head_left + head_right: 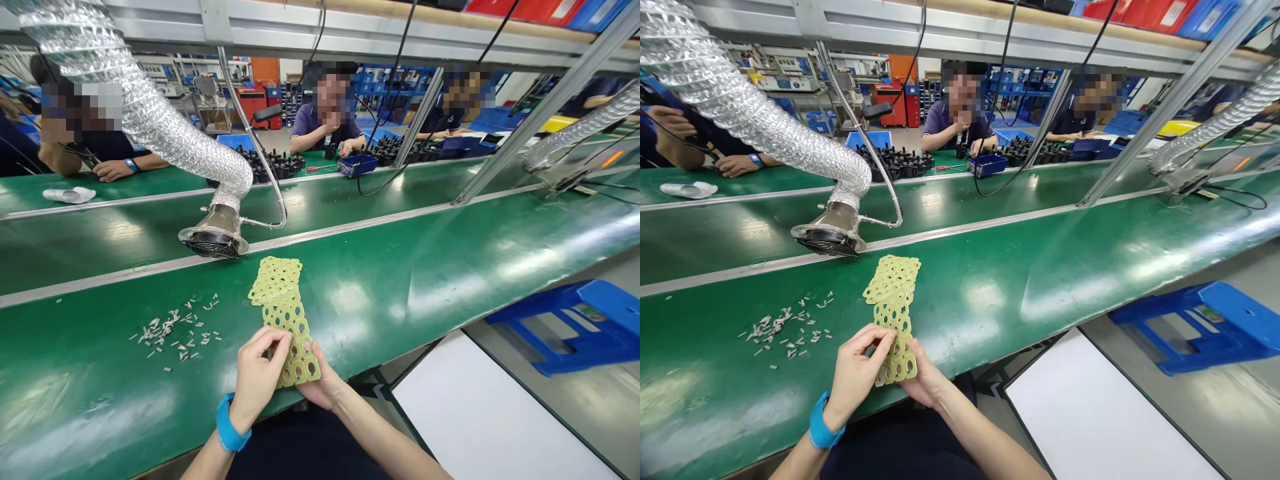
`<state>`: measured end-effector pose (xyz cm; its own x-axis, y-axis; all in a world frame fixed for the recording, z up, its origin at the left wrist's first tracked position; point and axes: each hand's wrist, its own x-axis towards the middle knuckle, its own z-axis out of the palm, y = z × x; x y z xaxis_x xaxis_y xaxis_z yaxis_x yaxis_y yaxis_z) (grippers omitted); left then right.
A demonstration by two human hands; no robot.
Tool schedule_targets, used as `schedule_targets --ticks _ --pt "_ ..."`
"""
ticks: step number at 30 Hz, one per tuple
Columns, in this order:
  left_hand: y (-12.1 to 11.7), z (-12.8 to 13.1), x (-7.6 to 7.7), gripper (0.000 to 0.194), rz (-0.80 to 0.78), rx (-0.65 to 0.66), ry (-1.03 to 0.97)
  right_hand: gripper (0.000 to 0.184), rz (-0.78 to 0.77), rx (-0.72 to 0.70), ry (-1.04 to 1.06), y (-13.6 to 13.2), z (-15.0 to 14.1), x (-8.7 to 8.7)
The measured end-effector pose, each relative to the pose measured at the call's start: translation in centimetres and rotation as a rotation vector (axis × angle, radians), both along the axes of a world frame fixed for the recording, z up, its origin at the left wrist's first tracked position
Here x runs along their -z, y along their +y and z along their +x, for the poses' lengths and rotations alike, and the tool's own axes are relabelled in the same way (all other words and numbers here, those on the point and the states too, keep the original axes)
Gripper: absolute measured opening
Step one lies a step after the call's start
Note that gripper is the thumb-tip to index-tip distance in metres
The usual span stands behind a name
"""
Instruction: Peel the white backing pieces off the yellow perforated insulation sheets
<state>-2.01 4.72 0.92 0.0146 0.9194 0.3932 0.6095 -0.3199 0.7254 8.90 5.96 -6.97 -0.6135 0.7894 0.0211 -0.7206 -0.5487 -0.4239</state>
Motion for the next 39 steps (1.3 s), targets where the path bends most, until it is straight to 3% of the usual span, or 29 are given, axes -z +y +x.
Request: schedule_targets --ticks 11,14,18,20,23,28,35,37,39 --pt "0.2 -0.5 -0.3 0.022 0.011 0.029 0.038 0.064 0.053 -0.012 0.038 0.0 0.3 -0.3" --pt "1.9 -4.2 -1.8 0.026 0.012 -0.034 0.164 0.071 0.105 -0.049 0.082 0.0 0.4 -0.7" --pt "5.2 -12.3 -4.0 0.026 0.101 -0.332 0.560 0.075 0.157 -0.075 0.106 0.0 0.5 -0.7" --pt "6.3 -15.4 -4.6 0.023 0.085 -0.377 0.623 0.076 0.168 -0.083 0.107 0.1 0.4 -0.5" --pt "6.8 -17.6 -4.4 0.017 0.052 -0.359 0.680 0.076 0.176 -0.080 0.104 0.2 0.2 0.0" --pt "6.8 -17.7 -3.7 0.015 0.024 -0.335 0.730 0.076 0.181 -0.078 0.107 0.3 0.0 0.2" --pt "5.4 -16.4 -4.4 0.017 0.053 -0.409 0.702 0.076 0.153 -0.092 0.121 0.1 0.2 -0.4" --pt "4.4 -15.0 -4.2 0.018 0.073 -0.418 0.619 0.078 0.139 -0.091 0.130 0.1 0.3 -0.6" --pt "3.2 -12.8 -3.7 0.018 0.064 -0.364 0.409 0.079 0.132 -0.096 0.129 0.1 0.3 -0.9"
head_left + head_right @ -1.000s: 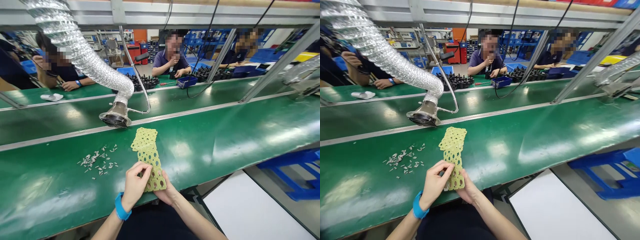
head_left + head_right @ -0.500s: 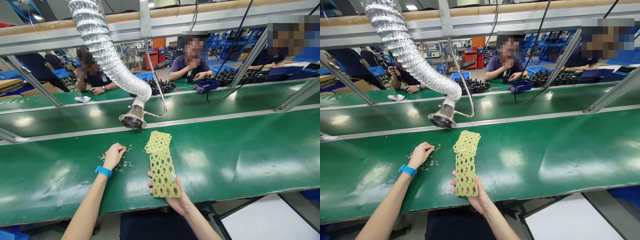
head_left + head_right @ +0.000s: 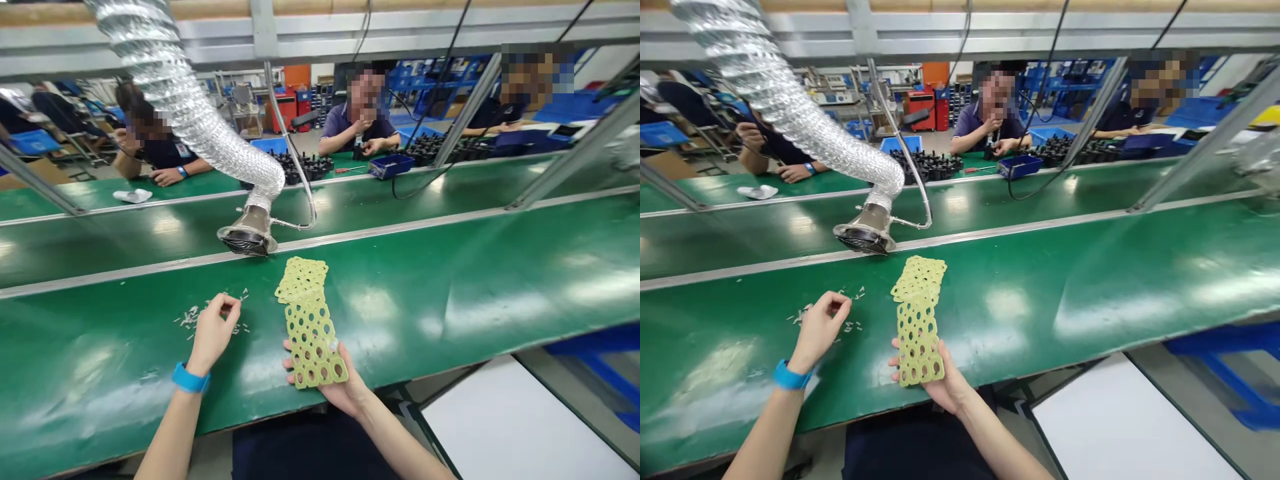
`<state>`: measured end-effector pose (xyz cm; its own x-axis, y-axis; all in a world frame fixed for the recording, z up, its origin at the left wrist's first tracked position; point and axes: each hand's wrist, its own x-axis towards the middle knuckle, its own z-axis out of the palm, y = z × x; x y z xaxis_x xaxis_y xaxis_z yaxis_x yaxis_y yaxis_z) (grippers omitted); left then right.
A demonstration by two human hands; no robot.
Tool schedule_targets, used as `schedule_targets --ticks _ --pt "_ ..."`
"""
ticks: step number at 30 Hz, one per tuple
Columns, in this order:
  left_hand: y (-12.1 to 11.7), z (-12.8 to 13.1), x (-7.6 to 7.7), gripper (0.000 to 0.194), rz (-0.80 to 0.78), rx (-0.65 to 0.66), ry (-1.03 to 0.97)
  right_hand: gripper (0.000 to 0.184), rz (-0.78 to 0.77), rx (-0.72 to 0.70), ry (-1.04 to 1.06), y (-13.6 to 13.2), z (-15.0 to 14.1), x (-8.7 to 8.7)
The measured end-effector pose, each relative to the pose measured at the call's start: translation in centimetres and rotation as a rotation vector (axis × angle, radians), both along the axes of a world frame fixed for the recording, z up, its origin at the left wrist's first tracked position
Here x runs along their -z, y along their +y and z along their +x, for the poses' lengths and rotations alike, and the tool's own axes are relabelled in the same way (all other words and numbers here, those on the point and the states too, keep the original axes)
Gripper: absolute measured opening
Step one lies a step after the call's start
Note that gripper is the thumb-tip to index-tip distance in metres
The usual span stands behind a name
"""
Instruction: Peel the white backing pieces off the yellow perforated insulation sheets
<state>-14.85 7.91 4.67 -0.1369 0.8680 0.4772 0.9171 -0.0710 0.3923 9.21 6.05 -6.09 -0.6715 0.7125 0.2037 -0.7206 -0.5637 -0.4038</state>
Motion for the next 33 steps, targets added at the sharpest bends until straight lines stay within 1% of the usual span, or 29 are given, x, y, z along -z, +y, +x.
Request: schedule_targets --ticks 2,4,5,7,10,15,19,24,30,31,33 --pt "-1.1 2.8 0.7 0.020 -0.052 0.120 -0.284 0.079 0.004 -0.010 -0.005 0.1 0.0 -0.1" --pt "-2.0 5.7 1.4 0.022 -0.149 0.221 -0.481 0.080 0.014 -0.016 -0.006 0.2 0.0 -0.1" --pt "-2.2 7.0 1.7 0.023 -0.198 0.263 -0.545 0.080 0.019 -0.014 -0.007 0.2 0.0 0.0" --pt "-2.2 9.1 2.2 0.023 -0.268 0.330 -0.599 0.078 0.014 -0.005 -0.014 0.2 0.0 0.2" --pt "-1.6 10.7 2.3 0.020 -0.283 0.374 -0.582 0.076 -0.012 0.007 -0.029 0.1 -0.1 0.6" --pt "-0.8 11.1 2.0 0.024 -0.263 0.338 -0.593 0.076 -0.020 0.012 -0.018 0.0 0.0 0.4" --pt "-0.7 11.0 1.7 0.025 -0.249 0.349 -0.593 0.076 0.002 0.006 -0.013 -0.1 0.0 0.1" --pt "-0.6 11.1 1.4 0.026 -0.238 0.353 -0.637 0.077 0.003 -0.004 -0.028 -0.1 0.1 0.1" --pt "-0.4 11.5 1.8 0.017 -0.132 0.372 -0.438 0.075 -0.017 0.003 -0.017 0.0 0.0 0.5" --pt "-0.4 11.5 1.9 0.019 -0.125 0.374 -0.440 0.075 -0.022 0.002 -0.017 0.0 0.0 0.6" --pt "-0.4 11.5 1.9 0.028 -0.124 0.388 -0.458 0.075 -0.023 0.003 -0.015 0.0 0.0 0.6"
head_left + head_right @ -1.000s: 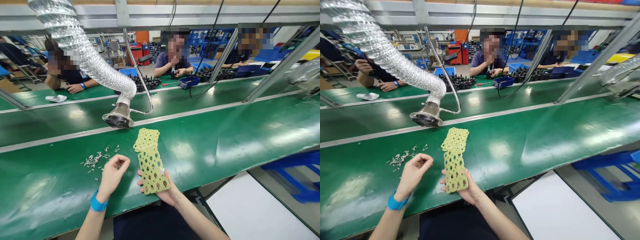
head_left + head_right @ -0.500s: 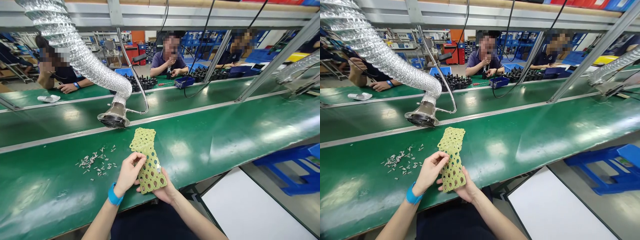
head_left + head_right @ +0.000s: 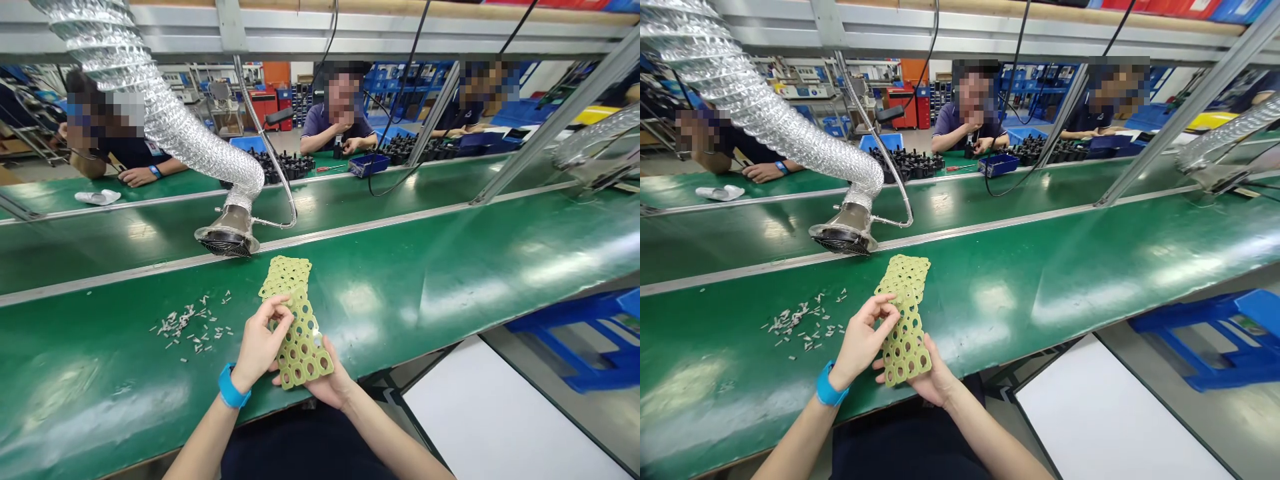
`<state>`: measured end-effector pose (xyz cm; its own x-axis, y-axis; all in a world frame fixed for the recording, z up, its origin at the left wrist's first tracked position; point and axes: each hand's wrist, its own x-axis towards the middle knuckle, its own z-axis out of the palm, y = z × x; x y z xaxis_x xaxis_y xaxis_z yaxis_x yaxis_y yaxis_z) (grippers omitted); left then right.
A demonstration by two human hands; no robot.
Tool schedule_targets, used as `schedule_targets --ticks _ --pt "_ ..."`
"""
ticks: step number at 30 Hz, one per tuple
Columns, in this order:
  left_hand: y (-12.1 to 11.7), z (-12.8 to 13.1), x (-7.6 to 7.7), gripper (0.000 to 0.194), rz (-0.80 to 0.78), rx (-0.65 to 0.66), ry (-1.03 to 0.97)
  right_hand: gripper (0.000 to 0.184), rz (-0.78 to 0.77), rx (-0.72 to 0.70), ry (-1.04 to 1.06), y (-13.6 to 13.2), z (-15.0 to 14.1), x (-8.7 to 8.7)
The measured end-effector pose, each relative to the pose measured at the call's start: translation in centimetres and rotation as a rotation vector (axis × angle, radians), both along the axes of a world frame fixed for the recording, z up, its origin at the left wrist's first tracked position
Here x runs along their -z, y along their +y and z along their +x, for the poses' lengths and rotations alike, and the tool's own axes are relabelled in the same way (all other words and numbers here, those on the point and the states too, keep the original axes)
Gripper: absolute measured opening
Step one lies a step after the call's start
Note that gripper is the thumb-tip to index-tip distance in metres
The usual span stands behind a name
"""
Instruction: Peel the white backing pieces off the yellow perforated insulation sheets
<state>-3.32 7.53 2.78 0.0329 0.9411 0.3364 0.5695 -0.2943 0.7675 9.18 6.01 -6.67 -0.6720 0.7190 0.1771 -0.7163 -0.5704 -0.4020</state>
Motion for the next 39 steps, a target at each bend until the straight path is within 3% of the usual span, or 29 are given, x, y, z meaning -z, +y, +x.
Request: schedule_targets --ticks 10,22,32,39 --pt "0.3 0.1 -0.4 0.039 -0.032 0.037 0.009 0.074 0.021 -0.005 0.000 0.0 0.1 -0.4" --pt "0.6 0.0 0.2 0.038 -0.012 0.025 -0.050 0.073 0.014 0.002 0.007 -0.1 0.1 -0.5" --pt "0.3 1.0 1.4 0.032 0.038 -0.086 -0.152 0.070 -0.023 0.022 -0.033 -0.1 0.1 -0.2" --pt "0.1 0.9 1.7 0.034 0.036 -0.073 -0.198 0.069 -0.034 0.024 -0.037 -0.1 0.1 -0.1"
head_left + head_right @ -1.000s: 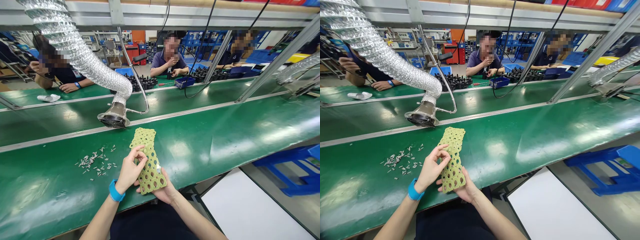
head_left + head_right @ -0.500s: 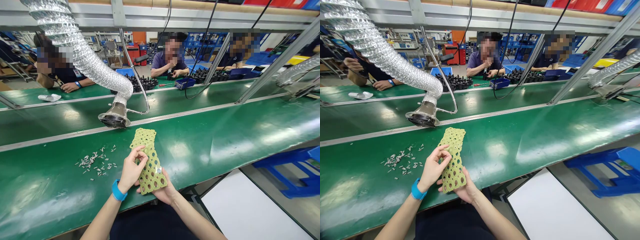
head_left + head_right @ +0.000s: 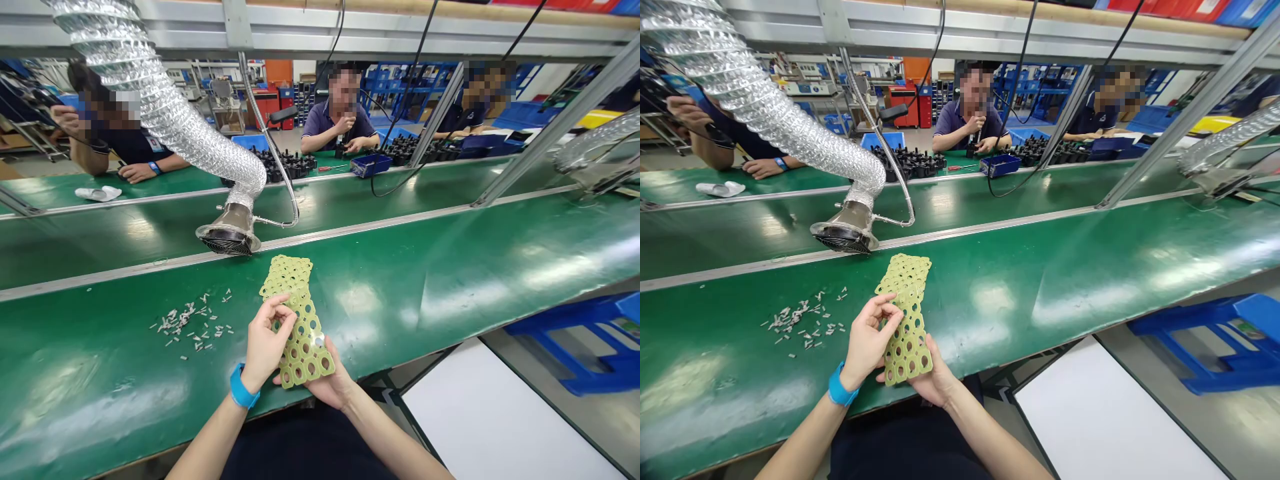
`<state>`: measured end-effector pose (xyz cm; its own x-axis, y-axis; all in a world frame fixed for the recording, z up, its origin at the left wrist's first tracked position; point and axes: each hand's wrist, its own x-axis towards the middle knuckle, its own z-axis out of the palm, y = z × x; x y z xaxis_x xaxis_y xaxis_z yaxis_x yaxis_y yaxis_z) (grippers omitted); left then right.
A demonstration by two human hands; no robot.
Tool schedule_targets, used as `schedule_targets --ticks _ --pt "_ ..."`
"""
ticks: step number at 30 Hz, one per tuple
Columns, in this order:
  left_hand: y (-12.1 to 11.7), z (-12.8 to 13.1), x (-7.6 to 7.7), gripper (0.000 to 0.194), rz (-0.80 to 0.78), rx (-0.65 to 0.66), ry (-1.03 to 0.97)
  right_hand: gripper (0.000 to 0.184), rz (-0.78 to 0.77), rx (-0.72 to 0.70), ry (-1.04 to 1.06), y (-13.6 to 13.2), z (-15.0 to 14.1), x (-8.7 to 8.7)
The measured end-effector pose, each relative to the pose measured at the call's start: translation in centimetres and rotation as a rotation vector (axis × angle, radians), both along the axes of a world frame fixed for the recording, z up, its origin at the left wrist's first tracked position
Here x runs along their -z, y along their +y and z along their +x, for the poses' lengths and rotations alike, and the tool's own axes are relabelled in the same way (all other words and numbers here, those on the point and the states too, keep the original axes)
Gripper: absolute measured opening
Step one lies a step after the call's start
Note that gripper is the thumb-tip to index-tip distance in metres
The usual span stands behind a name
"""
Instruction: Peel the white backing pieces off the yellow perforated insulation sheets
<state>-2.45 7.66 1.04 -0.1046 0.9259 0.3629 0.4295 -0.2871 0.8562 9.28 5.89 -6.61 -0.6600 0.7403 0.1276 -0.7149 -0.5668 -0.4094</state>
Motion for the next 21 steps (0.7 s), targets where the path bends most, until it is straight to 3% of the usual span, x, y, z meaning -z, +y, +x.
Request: schedule_targets --ticks 11,21 --pt "-0.08 -0.13 0.15 0.034 -0.003 -0.011 0.007 0.067 -0.049 -0.025 0.054 0.10 0.14 -0.37" --pt "-0.15 -0.03 0.13 0.031 0.047 -0.024 0.093 0.076 -0.045 -0.016 -0.014 -0.02 0.36 -0.17"
